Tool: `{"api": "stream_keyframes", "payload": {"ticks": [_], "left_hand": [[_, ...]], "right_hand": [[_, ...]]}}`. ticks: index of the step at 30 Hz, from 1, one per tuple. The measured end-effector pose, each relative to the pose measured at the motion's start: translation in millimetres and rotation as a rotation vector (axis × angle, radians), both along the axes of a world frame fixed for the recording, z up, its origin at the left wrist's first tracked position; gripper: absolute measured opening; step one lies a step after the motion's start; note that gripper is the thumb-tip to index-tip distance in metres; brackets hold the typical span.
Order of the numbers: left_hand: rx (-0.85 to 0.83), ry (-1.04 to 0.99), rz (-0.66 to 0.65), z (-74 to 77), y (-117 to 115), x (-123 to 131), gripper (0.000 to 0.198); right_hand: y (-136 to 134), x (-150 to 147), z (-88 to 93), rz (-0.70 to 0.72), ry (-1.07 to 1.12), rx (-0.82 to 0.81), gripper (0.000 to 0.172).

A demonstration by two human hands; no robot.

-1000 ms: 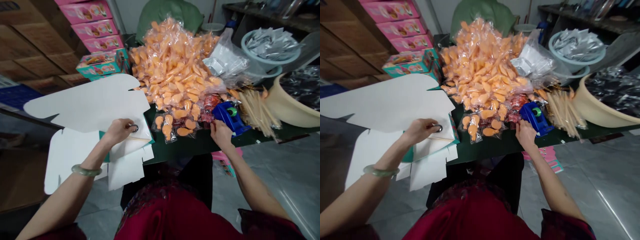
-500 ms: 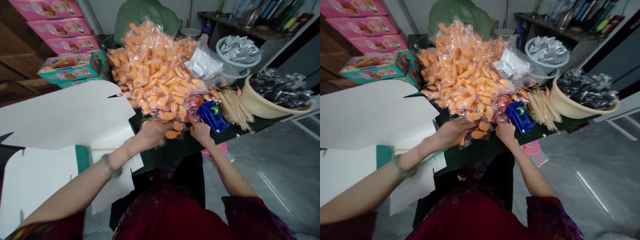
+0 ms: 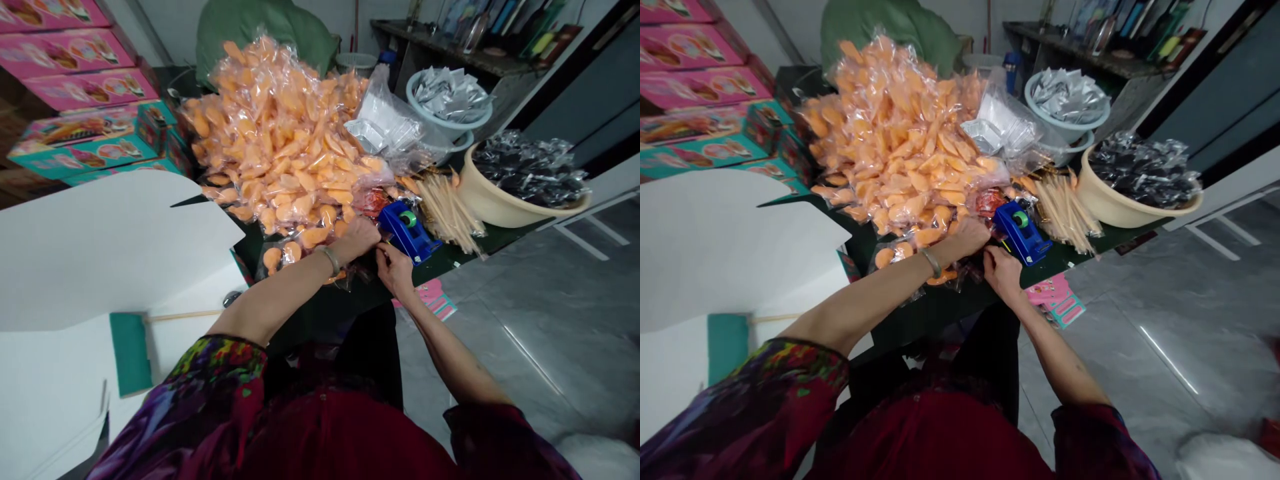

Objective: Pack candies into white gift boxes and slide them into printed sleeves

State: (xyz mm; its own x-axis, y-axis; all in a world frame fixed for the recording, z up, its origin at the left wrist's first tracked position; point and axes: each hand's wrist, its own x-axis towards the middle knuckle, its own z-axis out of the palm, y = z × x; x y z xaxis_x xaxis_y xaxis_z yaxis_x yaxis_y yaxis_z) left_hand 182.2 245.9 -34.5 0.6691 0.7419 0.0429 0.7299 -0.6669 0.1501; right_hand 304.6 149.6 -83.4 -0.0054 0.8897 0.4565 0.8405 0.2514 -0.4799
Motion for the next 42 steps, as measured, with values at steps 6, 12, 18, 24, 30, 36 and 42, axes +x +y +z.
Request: {"api": "stream_keyframes", "payload": {"ticks": [6, 12, 18, 24, 30, 36, 42], "left_hand": [[-0.011, -0.133, 0.089, 16.9, -4.9, -9.3, 0.023], [-0.015, -0.315, 0.221, 51.6, -11.4, -25.5, 0.034], [0.03, -0.451, 0.361, 86.5, -73.2, -130.6, 0.026], [0.364, -0.306, 0.49, 49.8, -257.1, -276.4, 0.026], [0.624, -0.084, 0.564, -9.6, -305.6, -316.5, 0.012], [0.677, -0.154, 0.48, -9.3, -296.6, -322.1, 0.021], [0.625, -0.208, 0.404, -17.4, -299.4, -339.9, 0.019]], "right_hand": [[7.7, 19.0, 8.2, -0.034, 0.482, -0.064, 0.038], [36.2, -16.7, 44.7, 0.043, 0.687, -0.087, 0.044], [42.2, -86.3, 81.6, 0.251, 0.555, 0.103, 0.033], [-10.3, -218.5, 108.0, 0.763, 0.043, -0.254, 0.033], [-57.1, -349.9, 102.2, 1.209, -0.605, -0.569, 0.013], [-35.3, -297.1, 104.3, 1.127, -0.325, -0.317, 0.043], [85.2, -110.4, 133.6, 0.148, -0.152, -0.043, 0.036]]}}
